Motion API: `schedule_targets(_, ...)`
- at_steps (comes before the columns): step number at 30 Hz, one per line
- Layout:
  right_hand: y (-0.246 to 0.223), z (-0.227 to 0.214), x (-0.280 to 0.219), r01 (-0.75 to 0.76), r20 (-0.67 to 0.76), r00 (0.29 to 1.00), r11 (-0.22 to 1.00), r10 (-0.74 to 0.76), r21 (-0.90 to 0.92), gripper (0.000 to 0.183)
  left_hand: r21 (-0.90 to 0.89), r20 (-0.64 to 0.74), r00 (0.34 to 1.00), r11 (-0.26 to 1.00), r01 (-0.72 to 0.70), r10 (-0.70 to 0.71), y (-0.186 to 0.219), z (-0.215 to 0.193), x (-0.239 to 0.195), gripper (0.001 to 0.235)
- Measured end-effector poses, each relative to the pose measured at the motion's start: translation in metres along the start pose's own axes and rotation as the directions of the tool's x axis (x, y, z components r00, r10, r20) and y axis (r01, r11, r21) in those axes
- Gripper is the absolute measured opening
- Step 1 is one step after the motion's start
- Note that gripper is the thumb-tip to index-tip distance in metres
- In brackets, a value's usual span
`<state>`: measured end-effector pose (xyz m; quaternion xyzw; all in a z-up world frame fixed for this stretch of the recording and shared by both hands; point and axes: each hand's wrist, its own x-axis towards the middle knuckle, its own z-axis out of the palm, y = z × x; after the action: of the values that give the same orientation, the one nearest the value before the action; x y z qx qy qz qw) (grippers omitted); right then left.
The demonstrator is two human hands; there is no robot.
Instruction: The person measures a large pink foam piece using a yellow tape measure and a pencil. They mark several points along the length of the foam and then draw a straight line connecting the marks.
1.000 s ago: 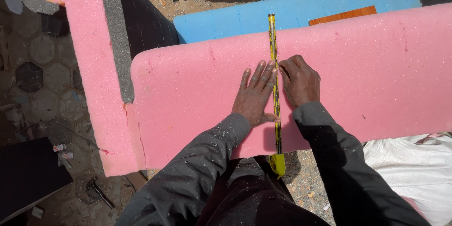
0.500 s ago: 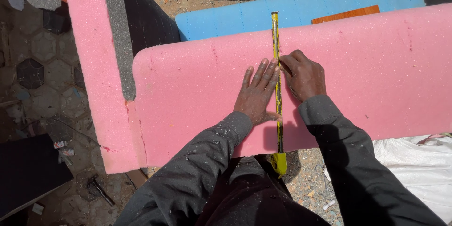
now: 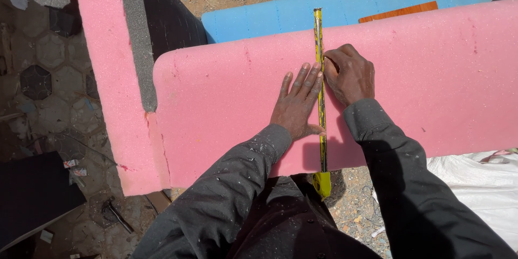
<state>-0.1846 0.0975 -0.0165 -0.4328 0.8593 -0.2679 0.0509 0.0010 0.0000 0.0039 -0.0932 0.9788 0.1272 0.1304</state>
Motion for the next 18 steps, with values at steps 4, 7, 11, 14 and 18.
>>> schedule_targets(4, -0.004, -0.003, 0.004, 0.017, -0.03, 0.999, 0.997, -0.015, 0.07, 0.016, 0.02, 0.008, 1.0, 1.0, 0.01, -0.01, 0.001, 0.0, 0.0, 0.167)
schedule_targets(7, -0.004, -0.002, 0.008, 0.009, -0.017, 1.0, 0.986, -0.006, 0.165, 0.017, 0.02, 0.017, 1.0, 1.0, 0.013, -0.014, 0.001, -0.002, 0.0, 0.165)
schedule_targets(11, 0.005, 0.0, 0.008, 0.02, 0.006, 1.0, 0.997, -0.02, 0.07, 0.009, 0.004, 0.0, 1.0, 1.0, -0.003, 0.003, -0.001, 0.002, 0.001, 0.164)
schedule_targets(14, 0.008, 0.0, 0.009, -0.004, 0.035, 0.999, 0.999, 0.003, 0.04, 0.007, 0.008, -0.002, 1.0, 1.0, -0.004, 0.004, -0.002, 0.003, 0.001, 0.165)
schedule_targets(18, 0.002, -0.003, 0.015, 0.022, 0.067, 0.997, 0.999, -0.025, 0.037, 0.011, 0.008, -0.01, 1.0, 1.0, -0.01, 0.01, -0.001, 0.003, 0.0, 0.164)
